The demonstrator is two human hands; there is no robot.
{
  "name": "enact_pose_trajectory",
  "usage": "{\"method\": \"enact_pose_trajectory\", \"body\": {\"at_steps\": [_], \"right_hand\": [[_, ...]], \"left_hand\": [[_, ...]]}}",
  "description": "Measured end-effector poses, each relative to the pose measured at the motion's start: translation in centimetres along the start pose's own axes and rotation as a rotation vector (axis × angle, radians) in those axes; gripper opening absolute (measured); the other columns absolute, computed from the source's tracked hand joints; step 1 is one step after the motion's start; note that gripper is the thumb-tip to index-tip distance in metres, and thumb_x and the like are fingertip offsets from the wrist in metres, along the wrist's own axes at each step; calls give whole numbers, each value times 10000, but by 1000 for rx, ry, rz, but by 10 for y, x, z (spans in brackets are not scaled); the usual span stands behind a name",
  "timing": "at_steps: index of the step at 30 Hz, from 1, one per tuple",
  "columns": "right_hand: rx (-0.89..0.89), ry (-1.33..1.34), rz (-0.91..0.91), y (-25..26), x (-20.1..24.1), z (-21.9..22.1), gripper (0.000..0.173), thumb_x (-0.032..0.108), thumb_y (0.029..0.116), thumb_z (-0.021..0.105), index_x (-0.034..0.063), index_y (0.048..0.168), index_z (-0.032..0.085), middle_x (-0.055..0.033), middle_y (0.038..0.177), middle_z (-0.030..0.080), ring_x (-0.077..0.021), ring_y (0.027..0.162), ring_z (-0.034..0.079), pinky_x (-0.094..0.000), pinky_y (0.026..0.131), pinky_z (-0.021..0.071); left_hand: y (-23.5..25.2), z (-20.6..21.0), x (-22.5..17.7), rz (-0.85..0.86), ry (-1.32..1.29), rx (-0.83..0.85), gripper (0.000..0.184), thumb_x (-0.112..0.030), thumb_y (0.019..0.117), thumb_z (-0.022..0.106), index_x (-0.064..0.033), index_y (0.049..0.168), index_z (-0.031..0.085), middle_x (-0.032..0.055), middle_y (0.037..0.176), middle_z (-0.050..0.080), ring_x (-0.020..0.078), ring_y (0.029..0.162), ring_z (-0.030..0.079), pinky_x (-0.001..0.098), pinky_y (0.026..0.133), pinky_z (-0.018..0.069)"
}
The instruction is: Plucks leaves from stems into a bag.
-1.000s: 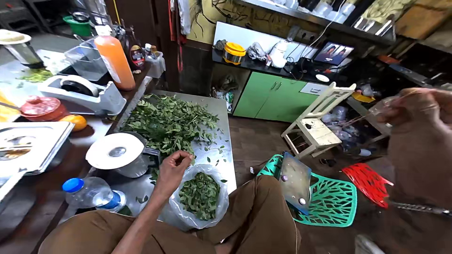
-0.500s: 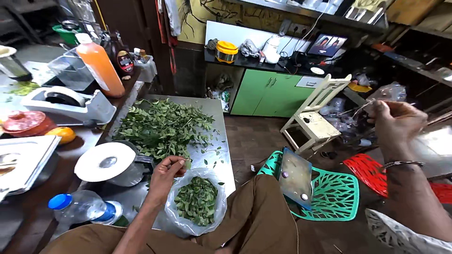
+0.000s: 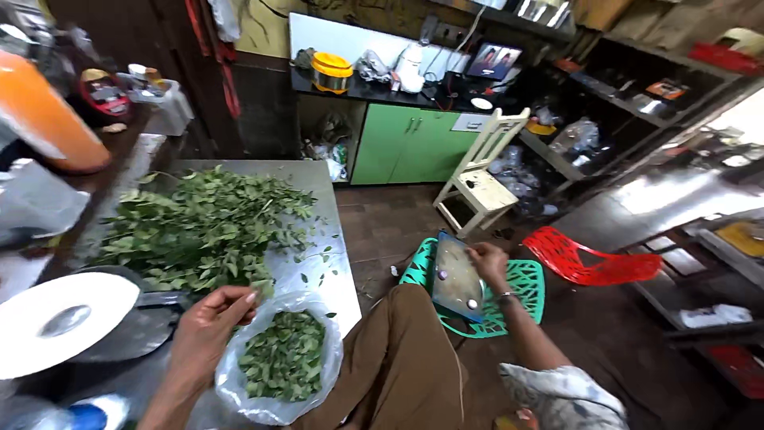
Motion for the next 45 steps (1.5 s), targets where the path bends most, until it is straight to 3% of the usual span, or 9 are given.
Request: {"method": "enact_pose_trajectory", "body": {"at_steps": [13, 19, 21, 24, 27, 33, 39, 42, 45], "right_hand": [[311, -283, 235, -46, -41, 74, 265, 296, 998, 612, 80, 972, 763, -178, 948, 737, -377, 933, 709, -642, 821, 549], [448, -351, 311, -81, -94, 84, 648, 252, 820, 812, 92, 1410, 597, -282, 1313, 613, -465, 1177, 619, -651, 966, 512], [435, -336, 273, -83, -90, 77, 567, 277, 862, 784, 93, 1376, 629, -279, 1284, 634, -474, 1166, 623, -669, 965, 504], [296, -298, 100, -73, -58, 59, 256, 294, 993, 647, 72, 1017, 774, -215, 979, 738, -445, 944, 698, -709, 825, 522], [200, -221, 14, -62, -24, 41, 218, 149, 992, 611, 64, 1127, 759, -216, 1084, 728, -430, 1021, 689, -693, 909, 511], [90, 99, -84, -60, 109, 12, 271, 300, 1031, 619, 68, 1108, 738, -146, 924, 740, -331, 819, 715, -632, 772, 564], [523, 302, -291, -133, 253, 98, 368, 366, 1014, 636, 148, 1309, 664, -25, 1155, 728, -163, 989, 717, -440, 874, 617], [810, 230, -251, -195, 275, 170, 705, 587, 896, 713, 161, 1440, 573, -39, 1191, 722, -169, 1006, 721, -438, 911, 610], [773, 236, -334, -238, 300, 182, 398, 387, 949, 666, 139, 1259, 691, 3, 898, 733, -119, 762, 693, -362, 750, 600]], "left_hand": [[-6, 8, -6, 90, 198, 104, 259, -363, 880, 750, -129, 992, 752, 63, 867, 725, 194, 702, 684, 304, 629, 587], [-9, 15, -4, 31, 346, 178, 225, -396, 892, 745, -196, 990, 771, 10, 902, 748, 185, 736, 706, 336, 650, 609], [-16, 20, -2, -6, 477, 264, 183, -403, 932, 721, -245, 1008, 772, -48, 918, 748, 138, 768, 708, 338, 691, 616], [-25, 27, 4, -64, 717, 440, 217, -461, 1007, 610, -357, 1127, 758, -136, 1044, 731, 55, 894, 692, 341, 819, 602], [-30, 33, 8, -44, 851, 535, 277, -488, 1020, 564, -393, 1217, 733, -136, 1196, 681, 55, 1060, 651, 368, 920, 571], [-16, 7, -17, 71, 916, 222, 278, -624, 742, 837, -364, 795, 755, -187, 1003, 687, 81, 1026, 611, 399, 874, 535], [-12, -16, 24, -255, 1099, 218, 889, -668, 693, 850, -262, 1438, 585, 79, 1339, 643, 337, 1230, 598, 600, 1021, 497], [-22, -15, 47, -452, 1128, 397, 577, -499, 889, 751, -222, 1382, 636, 120, 1192, 710, 343, 1110, 665, 630, 982, 497], [-27, -13, 41, -481, 1145, 528, 343, -434, 951, 689, -193, 1190, 738, 112, 1145, 717, 334, 1090, 664, 622, 967, 498]]}}
Point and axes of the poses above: each hand's wrist, its own y-axis towards the middle knuckle, its own z-axis out of the palm, x = y × z, the point moved 10 cm from there along y, towards the middle knuckle
